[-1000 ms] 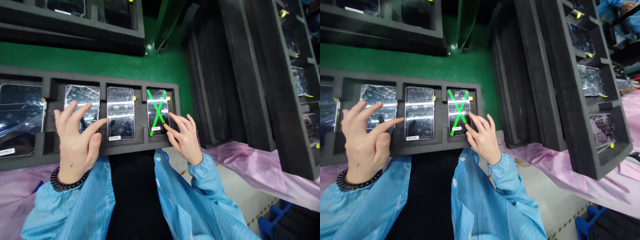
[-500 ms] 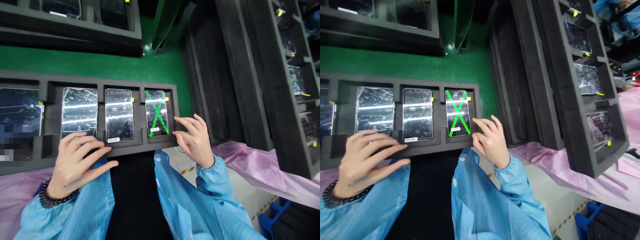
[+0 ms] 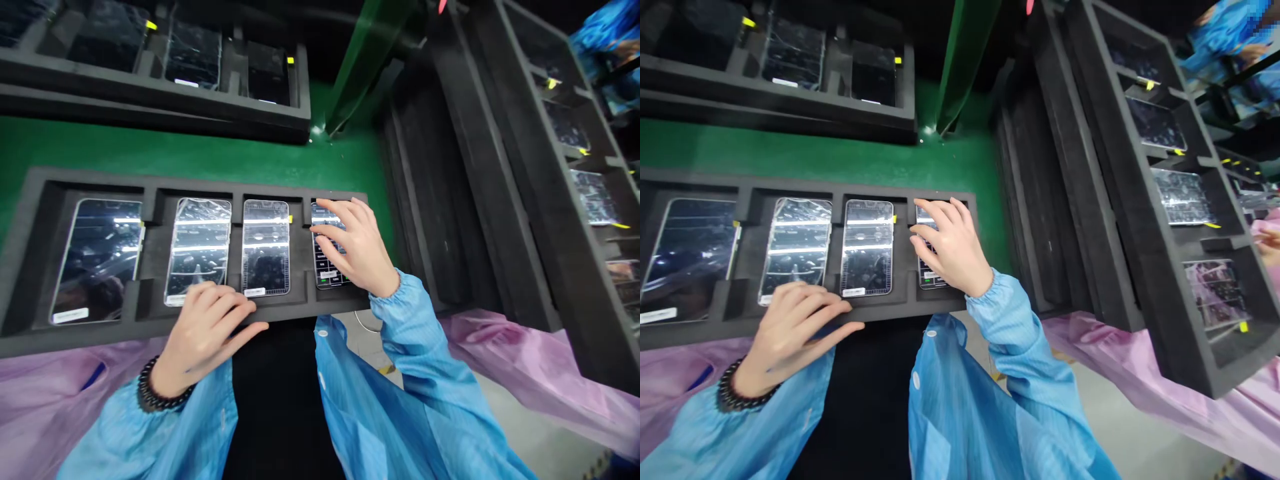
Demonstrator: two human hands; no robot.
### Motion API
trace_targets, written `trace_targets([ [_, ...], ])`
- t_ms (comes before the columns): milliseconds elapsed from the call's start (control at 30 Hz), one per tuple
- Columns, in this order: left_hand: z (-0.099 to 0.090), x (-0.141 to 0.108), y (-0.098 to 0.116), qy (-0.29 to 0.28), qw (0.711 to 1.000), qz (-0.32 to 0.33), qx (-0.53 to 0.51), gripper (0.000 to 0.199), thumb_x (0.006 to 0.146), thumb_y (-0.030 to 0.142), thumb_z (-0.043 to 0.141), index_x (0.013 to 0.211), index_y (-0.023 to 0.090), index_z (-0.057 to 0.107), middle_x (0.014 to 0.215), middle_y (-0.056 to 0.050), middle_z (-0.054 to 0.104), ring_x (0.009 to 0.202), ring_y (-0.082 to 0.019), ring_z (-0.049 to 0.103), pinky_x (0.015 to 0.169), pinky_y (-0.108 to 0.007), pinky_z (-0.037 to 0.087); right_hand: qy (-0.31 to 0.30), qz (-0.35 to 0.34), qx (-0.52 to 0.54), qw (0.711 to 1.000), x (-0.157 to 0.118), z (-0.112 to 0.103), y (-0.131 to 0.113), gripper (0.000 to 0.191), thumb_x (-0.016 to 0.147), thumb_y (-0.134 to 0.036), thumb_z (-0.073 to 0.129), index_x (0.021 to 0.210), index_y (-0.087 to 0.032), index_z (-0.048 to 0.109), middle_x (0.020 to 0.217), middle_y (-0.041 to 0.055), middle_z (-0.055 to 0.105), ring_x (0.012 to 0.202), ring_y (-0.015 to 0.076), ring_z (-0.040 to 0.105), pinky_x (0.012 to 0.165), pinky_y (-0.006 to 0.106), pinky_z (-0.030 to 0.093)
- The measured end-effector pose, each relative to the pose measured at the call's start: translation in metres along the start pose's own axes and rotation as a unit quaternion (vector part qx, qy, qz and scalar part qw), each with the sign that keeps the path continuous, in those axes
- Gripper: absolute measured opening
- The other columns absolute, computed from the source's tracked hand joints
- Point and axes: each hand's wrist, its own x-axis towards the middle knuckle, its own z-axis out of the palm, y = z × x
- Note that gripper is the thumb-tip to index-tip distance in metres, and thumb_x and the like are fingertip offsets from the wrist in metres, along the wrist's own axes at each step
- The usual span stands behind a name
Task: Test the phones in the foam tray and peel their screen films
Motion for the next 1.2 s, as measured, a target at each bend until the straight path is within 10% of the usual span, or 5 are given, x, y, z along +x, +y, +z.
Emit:
trace_targets([
  [767, 0.016, -0.002, 0.016, 0.03, 0.997, -0.064, -0.025, 0.021, 0.086, 0.031, 0.074, 0.092, 0.014, 0.061, 0.083, -0.003, 0.066, 0.088, -0.019, 0.056, 0.086, -0.036, 0.042, -0.102, -0.098, -0.044, 0.989, 0.072, 0.04, -0.024, 0.037, 0.104, -0.035, 0.041, 0.128, -0.022, 0.065, 0.162, 0.0124, 0.037, 0.139, 0.0291, 0.045, 0.121, 0.058, 0.029],
  [1200, 0.018, 0.002, 0.016, 0.036, 0.997, -0.063, -0.02, 0.021, 0.088, 0.032, 0.072, 0.092, 0.015, 0.061, 0.083, -0.002, 0.067, 0.088, -0.018, 0.056, 0.085, -0.035, 0.042, -0.092, -0.103, -0.064, 0.988, 0.067, 0.036, -0.018, 0.034, 0.104, -0.034, 0.044, 0.122, -0.021, 0.07, 0.158, 0.013, 0.044, 0.137, 0.0298, 0.049, 0.12, 0.061, 0.03],
])
